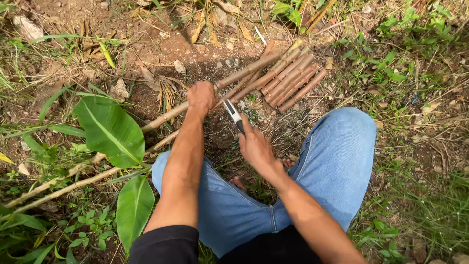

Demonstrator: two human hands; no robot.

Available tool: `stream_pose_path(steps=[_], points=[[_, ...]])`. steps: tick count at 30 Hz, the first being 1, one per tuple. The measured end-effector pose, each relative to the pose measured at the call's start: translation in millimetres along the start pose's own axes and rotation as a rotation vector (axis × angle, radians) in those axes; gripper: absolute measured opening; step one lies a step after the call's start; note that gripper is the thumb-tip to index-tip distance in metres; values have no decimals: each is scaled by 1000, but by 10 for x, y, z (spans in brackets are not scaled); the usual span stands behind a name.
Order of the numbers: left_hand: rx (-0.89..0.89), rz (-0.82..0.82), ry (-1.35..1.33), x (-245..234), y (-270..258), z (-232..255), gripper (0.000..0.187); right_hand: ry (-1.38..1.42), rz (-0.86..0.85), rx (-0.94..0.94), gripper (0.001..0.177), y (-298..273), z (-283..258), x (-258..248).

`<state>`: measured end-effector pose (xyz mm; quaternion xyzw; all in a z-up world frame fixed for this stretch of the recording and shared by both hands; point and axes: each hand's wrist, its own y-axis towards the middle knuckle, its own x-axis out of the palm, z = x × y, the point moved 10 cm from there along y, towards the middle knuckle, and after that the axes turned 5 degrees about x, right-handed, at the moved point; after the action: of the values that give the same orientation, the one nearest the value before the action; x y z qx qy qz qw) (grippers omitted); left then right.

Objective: The person saws wooden stems into smaller segments using a hand saw while sitting on the ground.

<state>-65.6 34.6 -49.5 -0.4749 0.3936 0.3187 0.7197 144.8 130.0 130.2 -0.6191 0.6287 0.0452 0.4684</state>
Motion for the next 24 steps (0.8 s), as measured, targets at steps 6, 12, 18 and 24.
stream_pose_path(steps=[6, 12, 18, 24], points=[[14, 10, -25, 60, 22, -136, 14, -6, -66, 56, 58, -448, -49, -168], [-2, -29, -45, -52, -233, 42, 15, 37, -64, 29, 60, -20, 69, 102], [15, -11, 8, 200, 0, -95, 9, 245, -21, 29, 59, 34, 239, 241], [-15, 82, 10, 299, 374, -337, 11, 396, 120, 8, 55, -192, 422, 84]])
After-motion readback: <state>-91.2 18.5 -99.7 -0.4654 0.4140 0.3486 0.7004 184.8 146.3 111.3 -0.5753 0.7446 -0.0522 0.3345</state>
